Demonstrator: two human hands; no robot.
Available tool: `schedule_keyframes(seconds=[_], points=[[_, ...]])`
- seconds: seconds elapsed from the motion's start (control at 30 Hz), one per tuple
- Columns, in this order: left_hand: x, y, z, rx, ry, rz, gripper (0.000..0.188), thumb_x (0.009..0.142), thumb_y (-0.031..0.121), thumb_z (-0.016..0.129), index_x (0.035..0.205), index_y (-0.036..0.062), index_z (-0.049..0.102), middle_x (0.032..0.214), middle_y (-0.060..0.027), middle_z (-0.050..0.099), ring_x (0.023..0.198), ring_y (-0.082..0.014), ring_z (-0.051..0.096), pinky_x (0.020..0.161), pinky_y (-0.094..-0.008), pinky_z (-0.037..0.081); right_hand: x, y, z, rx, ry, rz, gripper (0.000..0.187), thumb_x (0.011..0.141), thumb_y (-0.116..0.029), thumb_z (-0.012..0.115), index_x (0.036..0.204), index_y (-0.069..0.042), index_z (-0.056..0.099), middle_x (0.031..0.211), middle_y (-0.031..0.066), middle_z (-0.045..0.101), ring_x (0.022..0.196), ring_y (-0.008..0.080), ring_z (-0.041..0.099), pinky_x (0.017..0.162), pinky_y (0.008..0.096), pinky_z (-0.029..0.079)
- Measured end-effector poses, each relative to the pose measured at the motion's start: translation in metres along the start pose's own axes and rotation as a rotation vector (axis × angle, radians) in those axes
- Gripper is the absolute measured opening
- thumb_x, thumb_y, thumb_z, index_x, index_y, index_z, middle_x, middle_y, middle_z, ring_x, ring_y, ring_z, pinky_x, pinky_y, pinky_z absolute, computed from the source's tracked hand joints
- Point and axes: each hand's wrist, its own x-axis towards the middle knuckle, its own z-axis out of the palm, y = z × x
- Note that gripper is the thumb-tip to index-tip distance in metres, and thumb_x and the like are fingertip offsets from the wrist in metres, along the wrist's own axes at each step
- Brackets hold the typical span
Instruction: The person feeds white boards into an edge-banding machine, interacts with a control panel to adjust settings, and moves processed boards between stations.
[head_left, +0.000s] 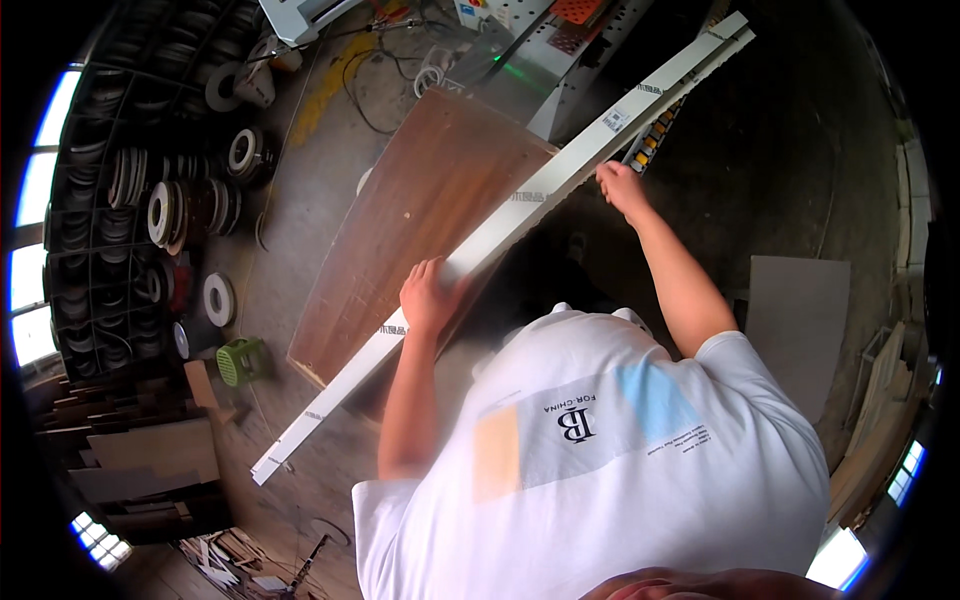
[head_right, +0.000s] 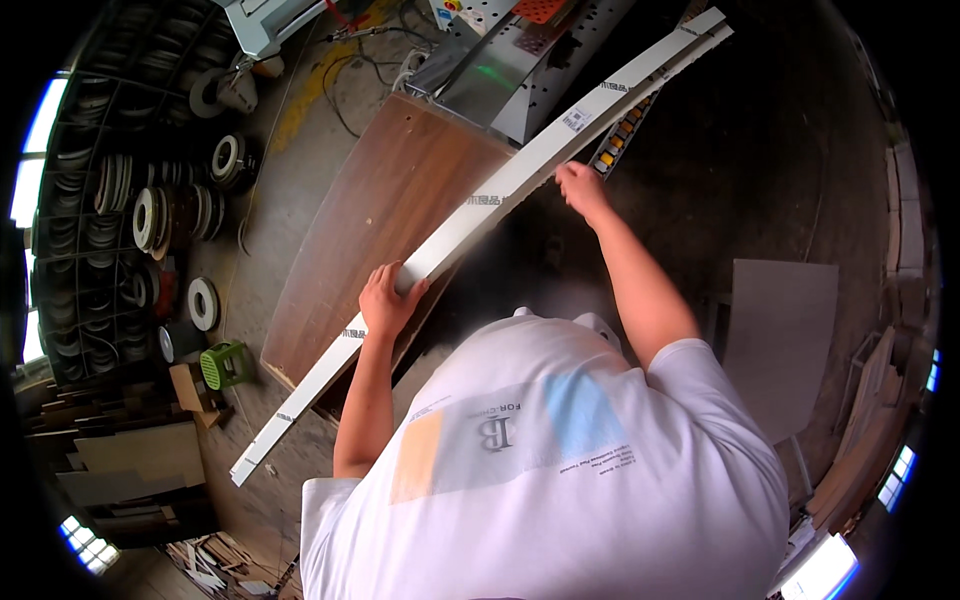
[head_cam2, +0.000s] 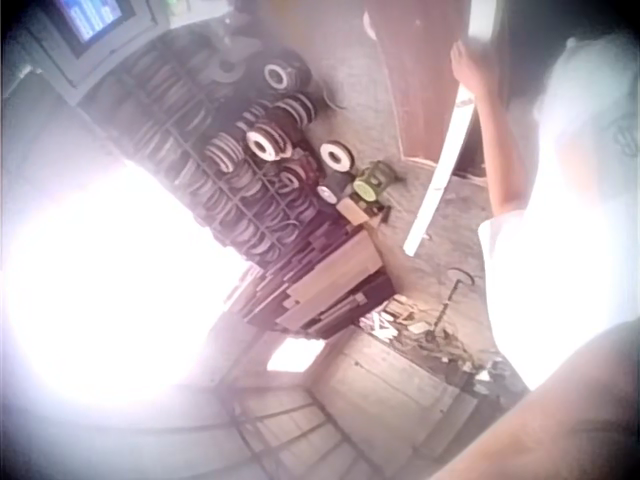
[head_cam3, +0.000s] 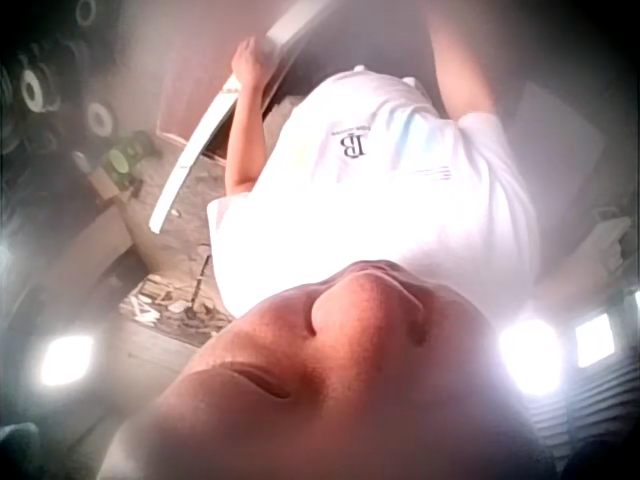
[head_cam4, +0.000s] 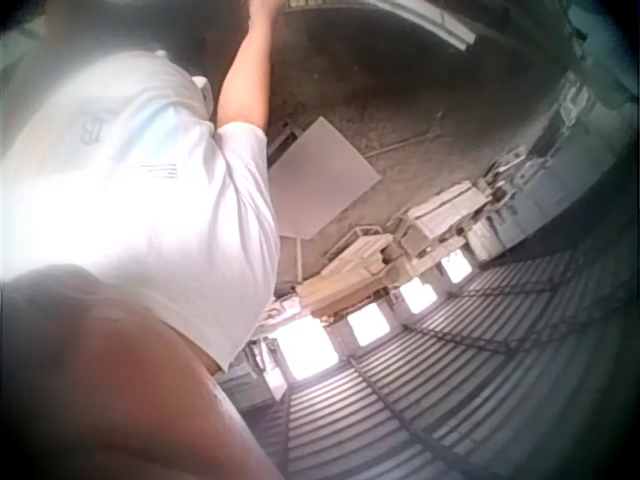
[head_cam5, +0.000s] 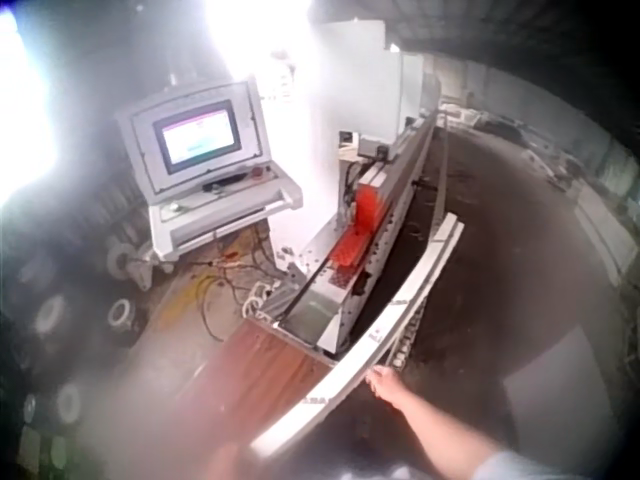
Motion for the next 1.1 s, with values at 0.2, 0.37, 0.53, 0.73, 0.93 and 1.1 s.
schedule_keyframes(seconds=[0.2, 0.37, 0.53, 0.73, 0.93, 1.1], points=[[-0.003, -0.001, 0.000, -0.008, -0.014, -0.018, 0.048, 0.080, 0.039, 0.083, 0.113, 0.0080, 0.069, 0.109, -0.0099, 0.072, 0.103, -0.0308, 0.068, 0.087, -0.0416, 0.054, -0.066, -0.005, 0.016, -0.307, -0.609, 0.045, 0.036, 0.102, -0.034, 0.063, 0.083, -0.004, 0.065, 0.067, 0.0013, 0.062, 0.051, 0.0092, 0.055, 0.050, 0.0267, 0.046], [-0.001, -0.002, -0.001, -0.015, -0.003, 0.000, 0.050, 0.080, 0.042, 0.084, 0.111, 0.0066, 0.067, 0.103, -0.0119, 0.070, 0.099, -0.0334, 0.067, 0.084, -0.0428, 0.054, -0.031, -0.006, 0.018, 0.076, -0.037, 0.095, 0.046, 0.104, -0.047, 0.059, 0.090, -0.004, 0.066, 0.067, 0.0014, 0.061, 0.050, 0.0095, 0.055, 0.049, 0.0261, 0.044], [0.001, -0.002, -0.001, -0.011, 0.002, 0.000, 0.050, 0.080, 0.042, 0.083, 0.111, 0.0066, 0.067, 0.103, -0.0116, 0.070, 0.099, -0.0331, 0.067, 0.083, -0.0428, 0.054, -0.020, -0.003, 0.027, 0.048, -0.035, -0.006, 0.034, 0.101, -0.036, 0.062, 0.085, -0.006, 0.066, 0.066, 0.0000, 0.060, 0.052, 0.0090, 0.053, 0.049, 0.0262, 0.044], [-0.005, -0.002, 0.000, -0.007, -0.005, -0.021, 0.049, 0.081, 0.041, 0.083, 0.113, 0.0074, 0.068, 0.106, -0.0108, 0.071, 0.101, -0.0321, 0.067, 0.086, -0.0419, 0.054, -0.090, 0.002, 0.044, -0.200, -0.639, 0.026, 0.031, 0.100, -0.032, 0.065, 0.082, -0.006, 0.068, 0.062, -0.0004, 0.058, 0.051, 0.0087, 0.052, 0.049, 0.0271, 0.045], [-0.003, -0.002, 0.000, -0.005, 0.003, -0.001, 0.049, 0.081, 0.041, 0.082, 0.113, 0.0073, 0.068, 0.106, -0.0109, 0.071, 0.101, -0.0322, 0.068, 0.086, -0.0418, 0.054, -0.042, 0.010, 0.038, 0.047, -0.167, 0.028, 0.043, 0.103, -0.042, 0.062, 0.088, -0.003, 0.067, 0.066, 0.0012, 0.060, 0.052, 0.0083, 0.053, 0.050, 0.0246, 0.044], [-0.002, -0.004, 0.000, -0.008, 0.013, 0.002, 0.049, 0.081, 0.043, 0.082, 0.111, 0.0068, 0.067, 0.106, -0.0118, 0.071, 0.100, -0.0337, 0.067, 0.084, -0.0428, 0.054, -0.030, -0.003, 0.048, 0.046, 0.014, -0.044, 0.038, 0.102, -0.038, 0.060, 0.086, -0.005, 0.066, 0.065, 0.0002, 0.060, 0.051, 0.0090, 0.054, 0.049, 0.0259, 0.043]])
